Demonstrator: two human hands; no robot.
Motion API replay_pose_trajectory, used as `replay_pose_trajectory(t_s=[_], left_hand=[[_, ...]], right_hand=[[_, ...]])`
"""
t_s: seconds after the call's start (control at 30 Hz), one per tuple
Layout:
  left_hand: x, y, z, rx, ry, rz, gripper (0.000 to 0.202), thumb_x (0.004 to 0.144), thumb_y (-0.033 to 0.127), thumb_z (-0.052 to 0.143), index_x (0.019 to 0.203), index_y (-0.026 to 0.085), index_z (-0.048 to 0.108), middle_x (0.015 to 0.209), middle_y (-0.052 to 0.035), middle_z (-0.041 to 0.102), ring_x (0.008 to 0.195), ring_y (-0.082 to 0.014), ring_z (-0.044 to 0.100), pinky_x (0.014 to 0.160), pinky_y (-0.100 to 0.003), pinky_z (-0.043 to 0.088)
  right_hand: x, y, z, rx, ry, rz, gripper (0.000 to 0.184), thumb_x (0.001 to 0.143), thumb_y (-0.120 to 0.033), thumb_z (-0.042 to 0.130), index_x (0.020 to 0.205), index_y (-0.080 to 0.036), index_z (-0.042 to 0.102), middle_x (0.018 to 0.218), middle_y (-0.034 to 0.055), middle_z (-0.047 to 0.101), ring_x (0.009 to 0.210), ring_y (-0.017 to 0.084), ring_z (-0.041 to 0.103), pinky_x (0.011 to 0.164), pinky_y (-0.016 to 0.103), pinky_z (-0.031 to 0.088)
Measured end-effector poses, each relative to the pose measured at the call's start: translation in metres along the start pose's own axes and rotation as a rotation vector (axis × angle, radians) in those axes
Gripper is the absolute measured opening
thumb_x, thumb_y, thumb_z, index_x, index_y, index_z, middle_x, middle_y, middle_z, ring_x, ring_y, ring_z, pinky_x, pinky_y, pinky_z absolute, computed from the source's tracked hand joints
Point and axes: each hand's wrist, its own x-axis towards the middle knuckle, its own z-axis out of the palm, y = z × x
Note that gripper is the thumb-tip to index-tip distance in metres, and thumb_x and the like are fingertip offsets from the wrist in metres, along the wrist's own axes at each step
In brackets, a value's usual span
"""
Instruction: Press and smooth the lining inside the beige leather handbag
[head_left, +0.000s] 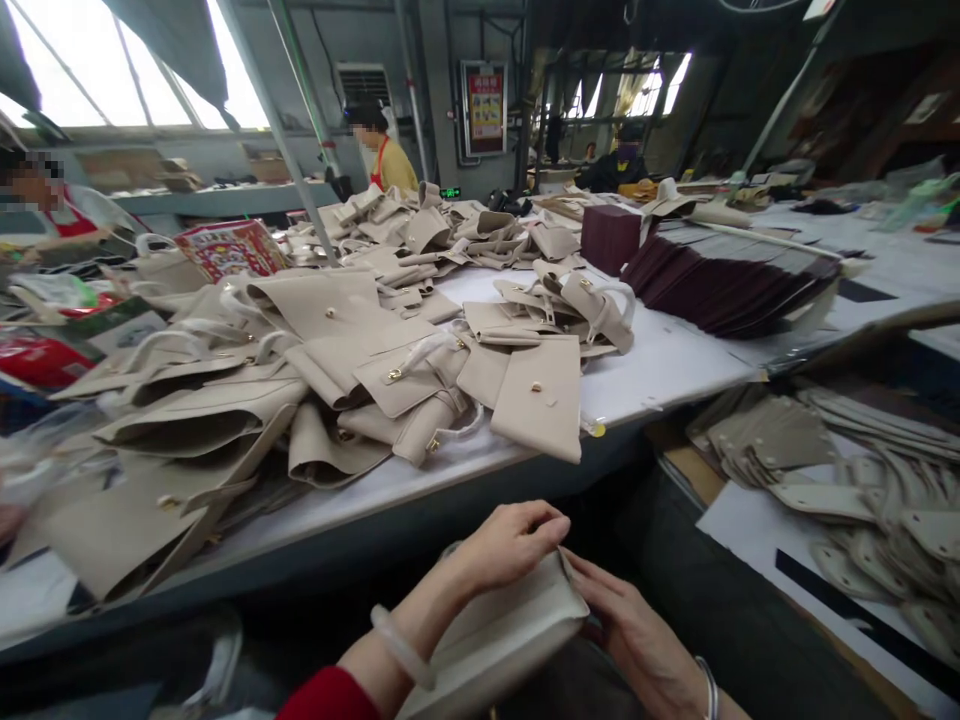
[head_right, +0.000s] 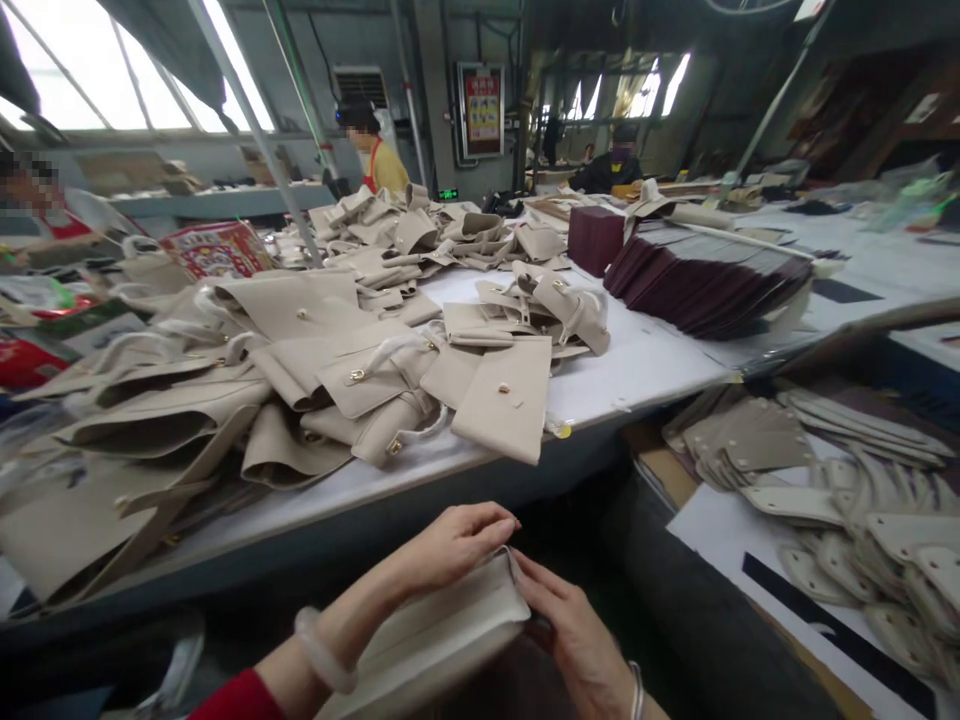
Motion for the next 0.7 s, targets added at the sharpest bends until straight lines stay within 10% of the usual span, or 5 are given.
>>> replay_pose_trajectory(t_s=[0.13, 0.27, 0.5, 0.7], left_hand=[[0.01, -0.008, 0.006, 0.001, -0.096, 0.045, 0.037, 0.092, 0.049, 0.05, 0.098, 0.019, 0.071, 0.091, -0.0029, 0.072, 0.083, -0.0176, 0.064, 0.073, -0.025, 0.047], [0.006, -0.004, 0.002, 0.013, -0.143, 0.219, 0.03, 0.078, 0.04, 0.073, 0.103, 0.022, 0.071, 0.127, -0.0074, 0.062, 0.118, -0.0221, 0.057, 0.098, -0.03, 0.044], [-0.006, -0.006, 0.012, 0.306, -0.251, 0.309, 0.072, 0.063, 0.042, 0.085, 0.129, 0.038, 0.058, 0.15, -0.0038, 0.044, 0.139, -0.0341, 0.037, 0.112, -0.055, 0.033], [-0.012, -0.009, 0.01, 0.466, -0.212, 0.336, 0.068, 0.073, 0.056, 0.076, 0.134, 0.039, 0.053, 0.157, -0.001, 0.031, 0.147, -0.0371, 0.015, 0.115, -0.067, 0.014]], right_hand=[[0.005, -0.001, -0.004, -0.208, 0.038, -0.082, 0.042, 0.087, -0.047, 0.065, 0.121, -0.022, 0.068, 0.103, 0.0045, 0.072, 0.099, 0.023, 0.061, 0.084, 0.032, 0.045], [0.006, 0.0, 0.0, -0.375, 0.091, -0.229, 0.039, 0.087, -0.048, 0.064, 0.114, -0.021, 0.072, 0.099, 0.0039, 0.072, 0.102, 0.026, 0.06, 0.088, 0.033, 0.043], [0.005, 0.015, 0.002, 0.04, 0.07, -0.152, 0.028, 0.081, -0.038, 0.07, 0.102, -0.021, 0.073, 0.097, 0.0031, 0.073, 0.089, 0.021, 0.064, 0.075, 0.029, 0.048], [0.02, 0.055, -0.008, 0.39, 0.016, 0.0, 0.039, 0.077, -0.054, 0.069, 0.1, -0.022, 0.074, 0.095, 0.0041, 0.074, 0.089, 0.02, 0.067, 0.084, 0.032, 0.051]])
